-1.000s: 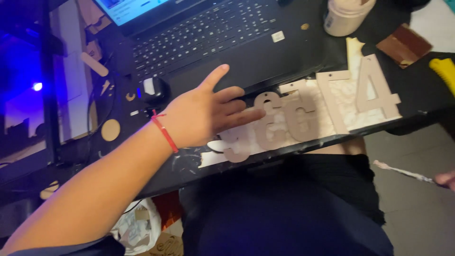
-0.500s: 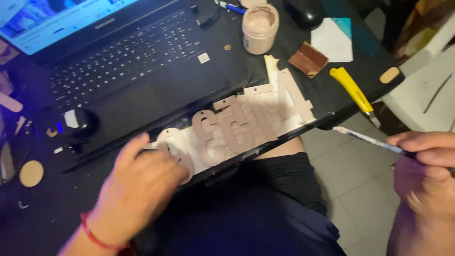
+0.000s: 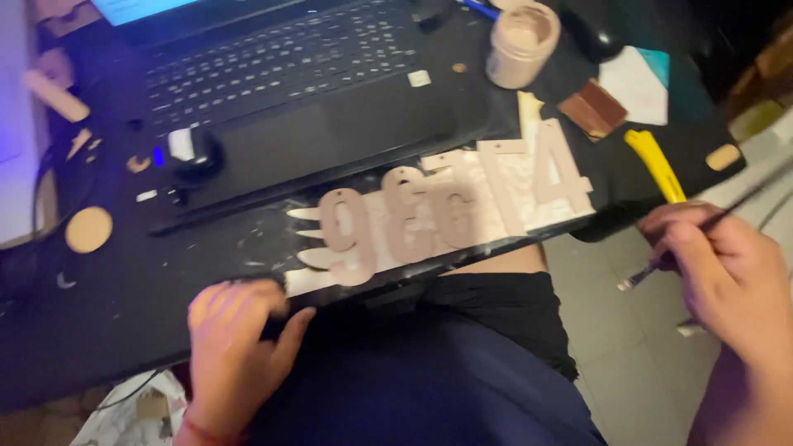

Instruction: Painting laser-cut wooden numbers with beige paint using a paintbrush at a desk.

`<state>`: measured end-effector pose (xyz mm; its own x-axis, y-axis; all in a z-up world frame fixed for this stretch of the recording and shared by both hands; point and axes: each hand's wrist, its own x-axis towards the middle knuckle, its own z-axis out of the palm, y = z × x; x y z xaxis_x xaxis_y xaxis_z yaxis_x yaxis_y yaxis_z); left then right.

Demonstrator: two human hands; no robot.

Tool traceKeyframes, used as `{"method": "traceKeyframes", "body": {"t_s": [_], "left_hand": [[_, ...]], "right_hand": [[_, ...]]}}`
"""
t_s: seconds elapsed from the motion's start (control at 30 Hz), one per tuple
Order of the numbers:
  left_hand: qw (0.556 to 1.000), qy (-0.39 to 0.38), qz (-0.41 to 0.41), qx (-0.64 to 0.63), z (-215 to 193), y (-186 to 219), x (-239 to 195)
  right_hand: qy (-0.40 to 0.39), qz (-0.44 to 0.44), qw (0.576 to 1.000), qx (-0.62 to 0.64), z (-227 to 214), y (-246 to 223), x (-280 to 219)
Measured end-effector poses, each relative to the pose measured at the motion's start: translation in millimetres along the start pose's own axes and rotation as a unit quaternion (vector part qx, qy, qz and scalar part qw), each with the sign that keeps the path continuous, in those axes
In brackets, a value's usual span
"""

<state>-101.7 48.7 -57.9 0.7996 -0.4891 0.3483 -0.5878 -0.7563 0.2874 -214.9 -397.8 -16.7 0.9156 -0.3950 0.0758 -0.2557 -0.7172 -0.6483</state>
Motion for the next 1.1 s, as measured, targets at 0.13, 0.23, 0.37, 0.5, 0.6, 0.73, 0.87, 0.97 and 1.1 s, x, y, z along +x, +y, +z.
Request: {"method": "traceKeyframes", "body": {"t_s": [0.13, 0.23, 0.37, 0.5, 0.6, 0.73, 0.87, 0.97, 1.1], "left_hand": [[0.994, -0.052, -0.087, 0.032, 12.6, -6.1, 2.9], [0.999, -0.01, -0.051, 0.011, 20.3, -7.7, 5.9], [0.999, 0.02, -0.04, -0.012, 17.6, -12.1, 4.2], [0.999, 0.016, -0.038, -0.026, 15.4, -12.9, 4.4], [0.999, 0.032, -0.027, -0.021, 13.9, -11.4, 5.8], [0.999, 0.025, -0.019, -0.019, 18.2, -11.5, 4.3], [0.997, -0.031, -0.069, -0.029, 15.2, -16.4, -2.4], [0.993, -0.059, -0.103, -0.013, 5.4, -21.8, -10.0], [0.991, -0.057, -0.124, -0.002, 5.9, -31.9, -17.6]], "right_hand": [[-0.052, 0.104, 0.993, 0.024, 18.1, 21.0, 19.9], [-0.073, 0.077, 0.994, -0.007, 27.7, 44.1, 23.0], [-0.09, -0.047, 0.985, 0.137, 43.2, 79.3, 22.2], [-0.081, -0.005, 0.985, 0.154, 42.0, 76.3, 17.4], [-0.105, 0.095, 0.976, 0.167, 34.7, 44.9, 14.3], [-0.102, 0.028, 0.979, 0.174, 34.5, 45.6, 17.0], [-0.144, 0.086, 0.973, 0.16, 31.7, 23.4, 14.3], [-0.167, 0.086, 0.966, 0.175, 35.7, 16.0, 9.3], [-0.18, 0.069, 0.965, 0.178, 39.1, 11.2, 4.6]]}}
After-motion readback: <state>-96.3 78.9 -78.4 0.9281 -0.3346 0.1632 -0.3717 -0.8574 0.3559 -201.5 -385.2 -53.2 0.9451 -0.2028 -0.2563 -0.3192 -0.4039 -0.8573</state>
